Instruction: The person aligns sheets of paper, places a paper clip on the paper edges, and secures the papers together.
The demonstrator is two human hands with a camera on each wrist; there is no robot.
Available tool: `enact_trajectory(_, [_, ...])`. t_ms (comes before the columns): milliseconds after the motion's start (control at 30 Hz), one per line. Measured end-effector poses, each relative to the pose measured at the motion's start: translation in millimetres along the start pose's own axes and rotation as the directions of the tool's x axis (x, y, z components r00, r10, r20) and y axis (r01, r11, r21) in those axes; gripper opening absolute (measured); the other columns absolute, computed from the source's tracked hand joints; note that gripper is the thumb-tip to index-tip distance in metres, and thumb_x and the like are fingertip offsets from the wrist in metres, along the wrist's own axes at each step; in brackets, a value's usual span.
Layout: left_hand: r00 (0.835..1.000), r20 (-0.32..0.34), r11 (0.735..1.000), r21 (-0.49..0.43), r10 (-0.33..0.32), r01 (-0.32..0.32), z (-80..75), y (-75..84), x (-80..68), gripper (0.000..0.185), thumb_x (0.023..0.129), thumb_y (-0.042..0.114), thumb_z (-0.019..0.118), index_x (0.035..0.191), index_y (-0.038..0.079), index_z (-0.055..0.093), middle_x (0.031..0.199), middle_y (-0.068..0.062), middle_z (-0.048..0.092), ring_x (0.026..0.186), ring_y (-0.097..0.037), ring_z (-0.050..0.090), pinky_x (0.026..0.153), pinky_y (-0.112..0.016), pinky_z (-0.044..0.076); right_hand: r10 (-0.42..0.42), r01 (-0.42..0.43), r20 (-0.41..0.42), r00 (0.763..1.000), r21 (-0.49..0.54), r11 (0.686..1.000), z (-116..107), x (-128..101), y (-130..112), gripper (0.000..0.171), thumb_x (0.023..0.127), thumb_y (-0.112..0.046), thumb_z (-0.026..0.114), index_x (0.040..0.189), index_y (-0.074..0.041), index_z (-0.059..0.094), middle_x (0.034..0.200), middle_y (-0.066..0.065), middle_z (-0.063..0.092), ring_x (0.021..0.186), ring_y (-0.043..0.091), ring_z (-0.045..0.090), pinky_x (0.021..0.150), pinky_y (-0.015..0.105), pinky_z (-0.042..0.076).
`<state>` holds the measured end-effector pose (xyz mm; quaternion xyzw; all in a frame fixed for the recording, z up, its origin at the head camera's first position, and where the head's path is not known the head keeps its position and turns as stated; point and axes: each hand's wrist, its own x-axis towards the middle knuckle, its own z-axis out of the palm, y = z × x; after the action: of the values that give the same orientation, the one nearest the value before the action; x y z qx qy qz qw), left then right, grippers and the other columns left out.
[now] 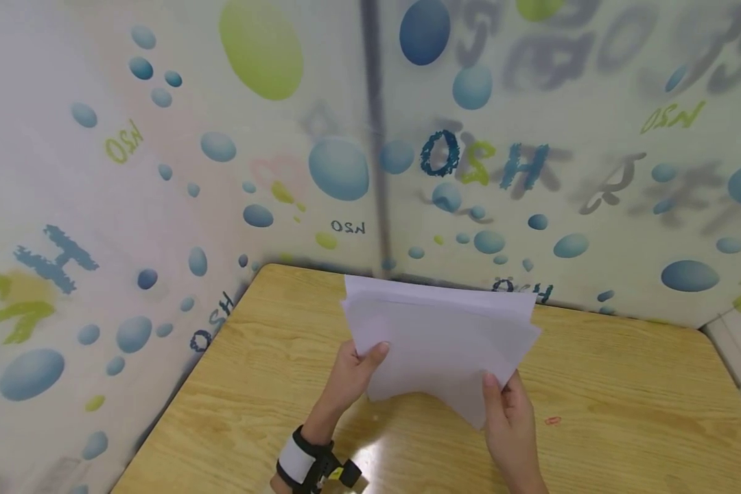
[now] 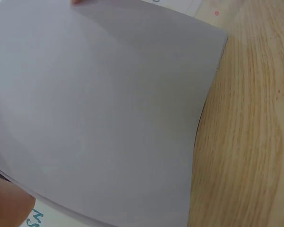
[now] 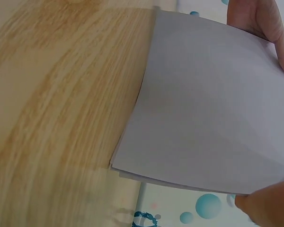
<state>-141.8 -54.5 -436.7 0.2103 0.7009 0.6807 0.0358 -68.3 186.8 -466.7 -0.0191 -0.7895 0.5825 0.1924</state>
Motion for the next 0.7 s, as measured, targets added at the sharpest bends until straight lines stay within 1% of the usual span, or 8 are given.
enact_trajectory(133, [1.0,-0.018,1.0,-0.027,0.004,-0.005,0.2,-9.1,0.3,0.022,0.098,0.012,0.057,0.107,-0.006,0.063,0.1,-0.018,0.069,0.087,-0.02,0.067,0.076,-0.04,0.053,0.05,-0.05,-0.014,0.999,0.017,0.999,1.0,0.1,2.0,0.026,0.104,-0.01,0.043,0.126,0.003,0.049,0.122,-0.002,0.058,0.115,0.004,0.052,0.091,0.013,0.039])
enact_trajectory(233, [0.999,-0.036,0.999,-0.042,-0.025,0.024,0.4,-13.3,-0.2,0.023,0.097,0.015,0.06,0.105,-0.007,0.065,0.096,-0.015,0.069,0.083,-0.019,0.066,0.073,-0.041,0.053,0.101,-0.101,-0.016,0.995,0.017,0.995,1.9,-0.6,2.9,0.029,0.104,-0.013,0.044,0.128,0.003,0.048,0.124,-0.003,0.056,0.117,0.003,0.049,0.092,0.012,0.038])
enact_trajectory(333, [0.998,-0.042,0.998,-0.037,-0.048,0.047,-1.2,-14.0,-1.1,0.025,0.096,0.016,0.062,0.107,-0.006,0.065,0.097,-0.014,0.069,0.083,-0.016,0.066,0.073,-0.04,0.054,0.13,-0.13,-0.007,0.991,0.018,0.991,3.1,-0.7,2.9,0.032,0.104,-0.016,0.045,0.13,0.002,0.046,0.126,-0.002,0.055,0.119,0.003,0.048,0.092,0.012,0.037])
enact_trajectory(433, [0.998,-0.048,0.999,-0.015,-0.043,0.042,-4.4,-10.3,-2.2,0.025,0.096,0.017,0.062,0.108,-0.005,0.065,0.098,-0.014,0.069,0.083,-0.014,0.067,0.073,-0.037,0.054,0.142,-0.142,-0.002,0.99,-0.015,0.99,4.2,0.0,0.5,0.033,0.104,-0.019,0.045,0.131,0.001,0.046,0.126,0.001,0.054,0.119,0.001,0.047,0.092,0.01,0.037])
enact_trajectory(567, [0.998,-0.057,1.0,0.006,-0.018,0.019,-7.6,-0.4,-2.1,0.023,0.098,0.015,0.06,0.109,-0.004,0.064,0.099,-0.015,0.069,0.084,-0.016,0.067,0.073,-0.037,0.054,0.164,-0.165,-0.015,0.986,-0.069,0.984,4.5,1.7,-5.6,0.034,0.105,-0.023,0.043,0.13,-0.001,0.045,0.126,0.004,0.054,0.116,-0.002,0.046,0.09,0.009,0.036])
enact_trajectory(633, [0.998,-0.059,1.0,0.007,-0.007,0.007,-7.4,3.7,-0.9,0.022,0.099,0.013,0.057,0.109,-0.005,0.064,0.098,-0.016,0.069,0.084,-0.018,0.066,0.072,-0.037,0.053,0.155,-0.156,-0.014,0.988,-0.09,0.984,4.1,2.8,-8.9,0.034,0.105,-0.024,0.041,0.132,-0.003,0.045,0.128,0.004,0.053,0.118,-0.003,0.045,0.09,0.008,0.036])
enact_trajectory(700, [0.998,-0.07,1.0,0.019,0.001,0.0,-6.1,6.1,1.0,0.021,0.099,0.011,0.055,0.108,-0.006,0.063,0.096,-0.017,0.068,0.082,-0.02,0.066,0.072,-0.036,0.053,0.121,-0.122,-0.016,0.993,-0.101,0.987,4.5,4.1,-11.8,0.033,0.106,-0.022,0.039,0.131,-0.003,0.045,0.128,0.004,0.053,0.118,-0.002,0.045,0.089,0.008,0.036])
